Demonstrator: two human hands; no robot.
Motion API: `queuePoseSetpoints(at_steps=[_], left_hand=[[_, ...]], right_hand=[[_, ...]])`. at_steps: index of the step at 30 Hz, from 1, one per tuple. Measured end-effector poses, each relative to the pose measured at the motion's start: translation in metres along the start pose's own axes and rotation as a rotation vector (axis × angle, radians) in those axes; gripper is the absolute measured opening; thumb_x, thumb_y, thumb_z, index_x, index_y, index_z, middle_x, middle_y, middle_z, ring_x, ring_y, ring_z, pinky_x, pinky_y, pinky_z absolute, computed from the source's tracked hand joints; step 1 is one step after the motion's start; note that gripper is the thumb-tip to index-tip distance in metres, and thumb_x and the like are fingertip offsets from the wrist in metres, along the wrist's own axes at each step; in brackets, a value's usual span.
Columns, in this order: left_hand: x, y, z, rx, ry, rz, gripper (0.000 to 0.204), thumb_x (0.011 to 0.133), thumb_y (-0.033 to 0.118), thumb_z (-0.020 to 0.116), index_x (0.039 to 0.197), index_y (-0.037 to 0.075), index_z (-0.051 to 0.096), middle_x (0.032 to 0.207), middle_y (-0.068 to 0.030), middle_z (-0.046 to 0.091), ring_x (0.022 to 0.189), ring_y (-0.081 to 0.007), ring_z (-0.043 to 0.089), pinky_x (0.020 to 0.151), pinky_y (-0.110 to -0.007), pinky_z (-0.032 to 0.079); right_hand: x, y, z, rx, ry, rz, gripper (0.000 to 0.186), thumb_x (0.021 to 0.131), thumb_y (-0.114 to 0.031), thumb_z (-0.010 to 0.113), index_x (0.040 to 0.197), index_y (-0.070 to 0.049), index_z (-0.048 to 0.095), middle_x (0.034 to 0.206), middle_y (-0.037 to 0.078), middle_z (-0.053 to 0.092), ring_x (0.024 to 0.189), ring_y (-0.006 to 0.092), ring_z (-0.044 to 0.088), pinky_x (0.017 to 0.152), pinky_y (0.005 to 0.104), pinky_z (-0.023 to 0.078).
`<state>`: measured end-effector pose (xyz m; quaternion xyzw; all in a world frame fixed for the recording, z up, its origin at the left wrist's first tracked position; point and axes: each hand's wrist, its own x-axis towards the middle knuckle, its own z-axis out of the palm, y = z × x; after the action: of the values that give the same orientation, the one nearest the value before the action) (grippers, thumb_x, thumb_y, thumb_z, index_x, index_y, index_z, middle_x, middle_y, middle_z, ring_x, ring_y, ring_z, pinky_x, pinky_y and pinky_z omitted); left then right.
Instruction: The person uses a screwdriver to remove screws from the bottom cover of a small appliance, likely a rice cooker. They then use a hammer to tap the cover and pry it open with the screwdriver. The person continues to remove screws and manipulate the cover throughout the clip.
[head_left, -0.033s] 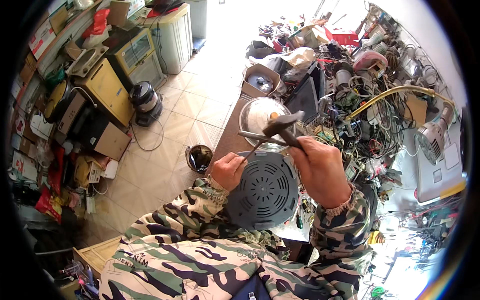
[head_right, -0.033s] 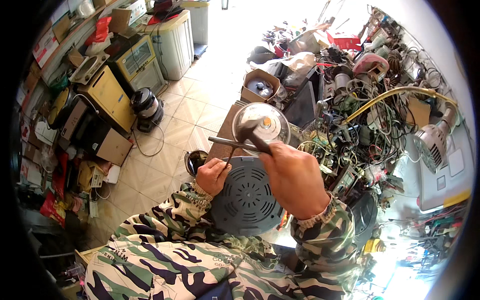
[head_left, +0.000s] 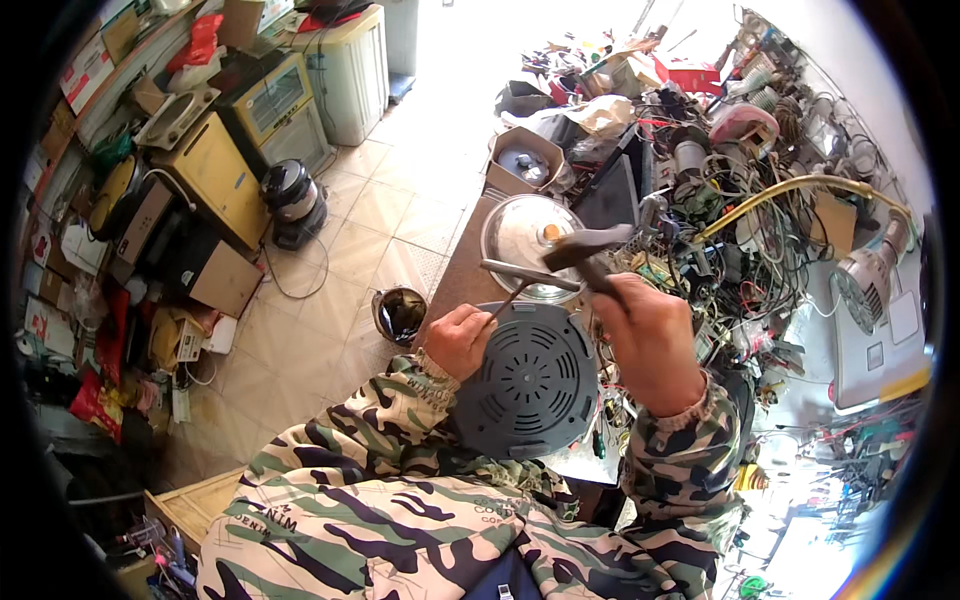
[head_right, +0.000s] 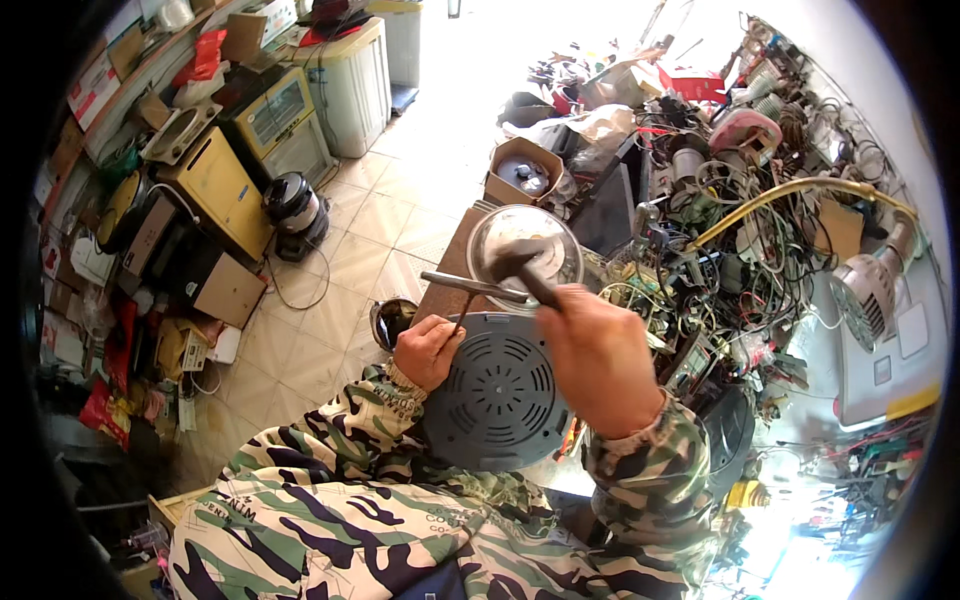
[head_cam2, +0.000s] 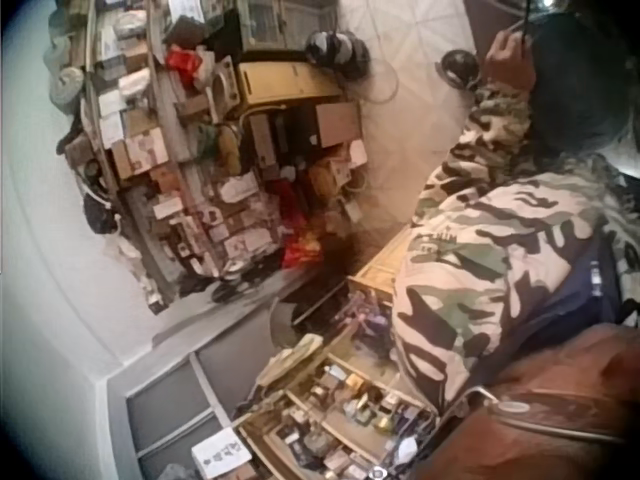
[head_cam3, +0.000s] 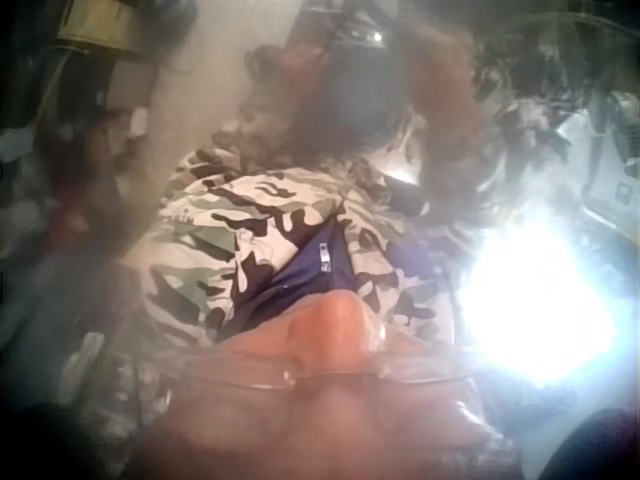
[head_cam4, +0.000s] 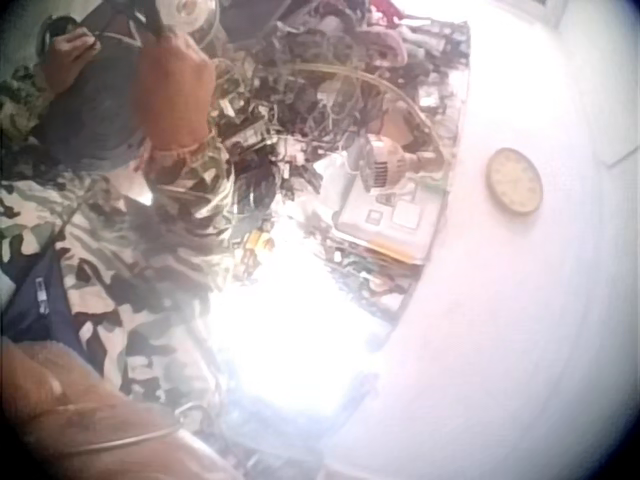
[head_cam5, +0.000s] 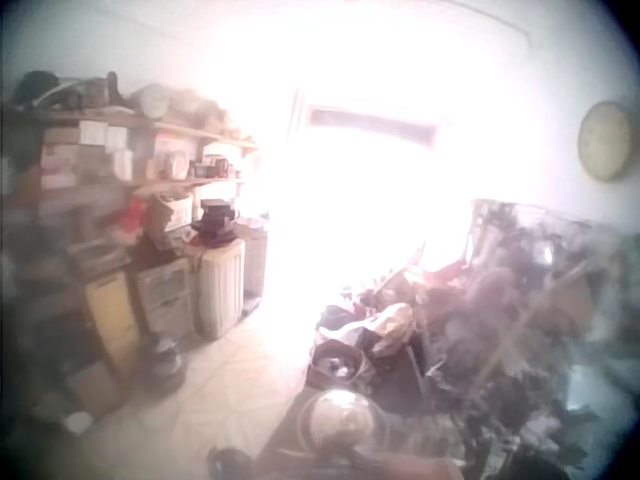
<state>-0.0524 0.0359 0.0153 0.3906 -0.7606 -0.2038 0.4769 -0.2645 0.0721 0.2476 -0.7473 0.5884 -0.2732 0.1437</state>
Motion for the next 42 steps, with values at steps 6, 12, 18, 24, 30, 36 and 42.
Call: queuePoseSetpoints(at_steps=[6,12,18,24,30,36,42], left_hand=[[0.000,0.002,0.001,-0.027,-0.004,0.004,0.011,0.094,0.007,0.073,0.098,-0.003,0.072,0.088,-0.0164,0.070,0.073,-0.0331,0.072,0.064,-0.039,0.058],[-0.001,0.000,0.002,-0.054,-0.030,0.019,0.011,0.094,0.006,0.073,0.099,-0.004,0.071,0.088,-0.0165,0.070,0.072,-0.0321,0.072,0.063,-0.038,0.058],[-0.001,-0.001,-0.002,-0.042,-0.053,0.002,0.011,0.094,0.006,0.074,0.100,-0.002,0.071,0.088,-0.0159,0.070,0.073,-0.0328,0.072,0.062,-0.039,0.058],[0.005,0.008,-0.002,-0.022,-0.051,-0.034,0.011,0.092,0.009,0.074,0.100,0.002,0.070,0.089,-0.0145,0.069,0.079,-0.0351,0.071,0.067,-0.042,0.058],[0.001,0.004,-0.007,-0.106,-0.087,-0.048,0.016,0.088,0.007,0.075,0.103,0.001,0.070,0.092,-0.0145,0.069,0.081,-0.0348,0.071,0.071,-0.042,0.059],[0.000,0.001,-0.004,-0.146,-0.130,-0.058,0.016,0.086,0.008,0.077,0.100,0.003,0.071,0.091,-0.0117,0.068,0.080,-0.0310,0.071,0.070,-0.040,0.058],[-0.001,-0.006,0.002,-0.253,-0.139,-0.058,0.021,0.083,0.009,0.079,0.101,0.002,0.071,0.092,-0.0116,0.068,0.082,-0.0312,0.071,0.070,-0.040,0.058]], right_hand=[[-0.079,0.155,0.031,-0.082,0.059,0.481,0.023,0.099,-0.021,0.065,0.099,0.002,0.070,0.070,0.021,0.064,0.062,0.0372,0.064,0.061,0.0434,0.049],[-0.227,0.318,0.130,-0.109,-0.098,0.759,0.041,0.091,-0.035,0.067,0.083,0.005,0.071,0.073,0.026,0.068,0.072,0.0443,0.069,0.068,0.0510,0.052],[-0.160,0.233,0.105,-0.298,0.230,0.530,0.055,0.088,-0.024,0.077,0.131,0.005,0.062,0.120,0.029,0.066,0.112,0.0467,0.064,0.098,0.0507,0.051],[0.003,0.005,-0.004,-0.134,0.123,-0.154,0.067,0.080,-0.019,0.085,0.135,0.007,0.058,0.127,0.028,0.063,0.117,0.0444,0.063,0.103,0.0483,0.052],[0.061,-0.044,0.034,-0.273,-0.558,-0.038,0.037,0.090,-0.018,0.072,0.119,0.004,0.065,0.099,0.022,0.071,0.091,0.0400,0.072,0.075,0.0489,0.057],[0.087,-0.039,0.032,-0.326,-0.920,0.205,0.026,0.090,-0.020,0.071,0.104,0.002,0.073,0.080,0.023,0.071,0.080,0.0414,0.072,0.076,0.0489,0.058],[0.079,-0.035,0.039,-0.374,-0.911,0.355,0.022,0.088,-0.021,0.065,0.100,-0.008,0.077,0.082,0.021,0.073,0.080,0.0433,0.071,0.076,0.0526,0.058]])
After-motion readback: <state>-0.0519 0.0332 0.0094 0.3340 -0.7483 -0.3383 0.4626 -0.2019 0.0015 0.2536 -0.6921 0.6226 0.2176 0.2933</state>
